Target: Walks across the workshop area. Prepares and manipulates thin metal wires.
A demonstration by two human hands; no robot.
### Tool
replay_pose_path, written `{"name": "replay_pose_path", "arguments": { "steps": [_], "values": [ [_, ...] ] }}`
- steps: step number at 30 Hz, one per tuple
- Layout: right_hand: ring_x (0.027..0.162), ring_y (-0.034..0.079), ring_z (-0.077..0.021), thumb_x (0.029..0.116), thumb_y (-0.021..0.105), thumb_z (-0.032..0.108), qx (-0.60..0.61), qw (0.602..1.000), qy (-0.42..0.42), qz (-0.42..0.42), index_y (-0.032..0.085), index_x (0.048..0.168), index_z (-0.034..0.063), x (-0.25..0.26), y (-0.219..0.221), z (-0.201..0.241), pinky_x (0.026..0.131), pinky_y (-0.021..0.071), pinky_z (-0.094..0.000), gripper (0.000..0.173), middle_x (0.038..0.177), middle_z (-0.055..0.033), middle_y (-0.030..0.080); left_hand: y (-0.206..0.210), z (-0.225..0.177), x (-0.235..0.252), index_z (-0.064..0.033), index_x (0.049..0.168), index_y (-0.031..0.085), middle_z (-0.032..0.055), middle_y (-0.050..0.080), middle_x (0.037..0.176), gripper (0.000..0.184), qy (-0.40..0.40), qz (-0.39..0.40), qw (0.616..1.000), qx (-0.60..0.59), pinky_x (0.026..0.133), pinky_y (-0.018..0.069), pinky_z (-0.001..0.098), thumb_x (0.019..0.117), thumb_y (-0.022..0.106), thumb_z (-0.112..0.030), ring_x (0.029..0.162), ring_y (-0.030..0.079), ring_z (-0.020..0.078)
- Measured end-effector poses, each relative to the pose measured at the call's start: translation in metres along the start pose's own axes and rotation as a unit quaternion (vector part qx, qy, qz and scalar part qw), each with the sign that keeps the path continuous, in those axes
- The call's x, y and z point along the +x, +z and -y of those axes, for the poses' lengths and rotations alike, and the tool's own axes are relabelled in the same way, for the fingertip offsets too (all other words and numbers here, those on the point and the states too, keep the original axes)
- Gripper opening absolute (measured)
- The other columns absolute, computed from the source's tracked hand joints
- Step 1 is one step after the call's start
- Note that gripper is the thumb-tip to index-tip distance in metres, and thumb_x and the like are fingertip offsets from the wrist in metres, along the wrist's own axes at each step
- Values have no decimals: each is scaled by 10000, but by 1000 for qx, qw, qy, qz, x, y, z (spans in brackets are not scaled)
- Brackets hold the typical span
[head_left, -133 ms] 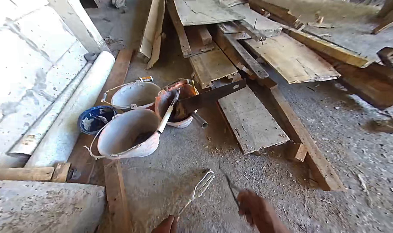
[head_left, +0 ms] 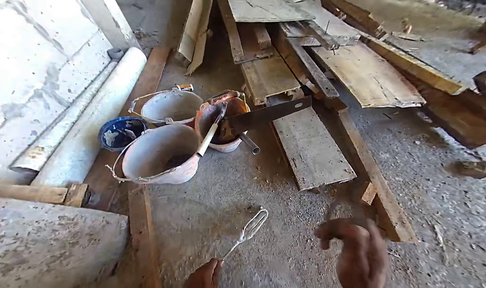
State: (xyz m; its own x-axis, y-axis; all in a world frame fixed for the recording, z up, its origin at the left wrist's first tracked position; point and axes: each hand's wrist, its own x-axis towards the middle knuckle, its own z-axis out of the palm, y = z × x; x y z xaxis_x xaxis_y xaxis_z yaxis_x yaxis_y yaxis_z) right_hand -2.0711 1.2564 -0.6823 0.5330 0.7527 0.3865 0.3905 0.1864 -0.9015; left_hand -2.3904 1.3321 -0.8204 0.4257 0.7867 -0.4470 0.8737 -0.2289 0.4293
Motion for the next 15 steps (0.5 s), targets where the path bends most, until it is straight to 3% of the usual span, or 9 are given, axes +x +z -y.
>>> {"name": "replay_pose_path", "arguments": {
  "steps": [2, 3, 4, 6, 7, 10, 12, 13, 15],
  "values": [
    [647, 675, -54, 1066, 323, 611, -6, 998, -39, -46, 622, 996, 290, -9, 0, -9, 563, 583, -243, 444, 786, 108, 694, 14, -4, 6, -41, 1076, 719, 186, 736, 896, 541, 1, -8, 1000, -14, 768, 577, 598, 1094, 373, -456, 871, 738, 374],
    [647, 637, -42, 1077, 334, 584, -47, 999, -1, -17, 632, 909, 275, -30, 1, -28, 591, 552, -240, 461, 746, 114, 652, 20, -5, 10, -47, 1067, 722, 183, 736, 887, 541, -1, -11, 1000, -21, 762, 578, 597, 1090, 376, -462, 863, 738, 373],
    [633, 618, -88, 1096, 343, 509, -125, 988, 70, 60, 646, 853, 204, -57, 2, -50, 604, 542, -294, 493, 704, 64, 623, 24, -5, 12, -53, 1074, 720, 182, 734, 891, 543, -8, -5, 999, -30, 764, 578, 600, 1088, 374, -472, 869, 737, 375],
    [736, 709, -334, 1099, 349, 427, -252, 890, 271, 267, 728, 1011, 50, -88, 3, -77, 718, 570, -584, 543, 796, -157, 710, 24, -7, 11, -48, 1130, 709, 202, 736, 932, 544, -29, 33, 998, -51, 798, 566, 625, 1088, 370, -472, 911, 732, 397],
    [760, 709, -358, 1096, 350, 440, -261, 860, 332, 285, 719, 1043, 33, -90, 7, -82, 739, 555, -611, 552, 824, -178, 711, 20, -7, 14, -36, 1162, 703, 216, 736, 947, 553, -33, 45, 997, -57, 812, 562, 636, 1091, 367, -470, 923, 730, 409],
    [525, 605, -159, 1112, 353, 377, -139, 955, 240, 105, 639, 873, 8, -69, 1, -50, 532, 561, -384, 524, 611, -34, 586, 31, -3, 20, -43, 1149, 706, 208, 730, 908, 573, -44, 33, 997, -63, 788, 568, 621, 1086, 361, -497, 884, 730, 397],
    [573, 606, -68, 1108, 317, 504, -21, 995, 99, -4, 584, 819, 161, -55, -1, -33, 569, 575, -310, 521, 634, 74, 568, 40, 0, 18, -47, 1104, 714, 196, 723, 871, 564, -47, 25, 996, -74, 760, 569, 611, 1084, 376, -497, 846, 725, 386],
    [612, 609, -44, 1091, 303, 564, -5, 999, 48, -24, 577, 825, 227, -51, 3, -36, 606, 576, -291, 509, 658, 105, 565, 40, -3, 22, -40, 1089, 712, 198, 717, 859, 553, -45, 22, 995, -81, 752, 564, 614, 1086, 383, -485, 835, 722, 388],
    [623, 604, -68, 1102, 328, 503, -89, 995, 44, 30, 620, 801, 172, -74, 11, -64, 618, 548, -294, 534, 663, 55, 591, 39, -8, 19, -28, 1079, 713, 202, 714, 848, 540, -42, 23, 994, -96, 743, 558, 616, 1084, 392, -463, 823, 719, 392]
  ]
}}
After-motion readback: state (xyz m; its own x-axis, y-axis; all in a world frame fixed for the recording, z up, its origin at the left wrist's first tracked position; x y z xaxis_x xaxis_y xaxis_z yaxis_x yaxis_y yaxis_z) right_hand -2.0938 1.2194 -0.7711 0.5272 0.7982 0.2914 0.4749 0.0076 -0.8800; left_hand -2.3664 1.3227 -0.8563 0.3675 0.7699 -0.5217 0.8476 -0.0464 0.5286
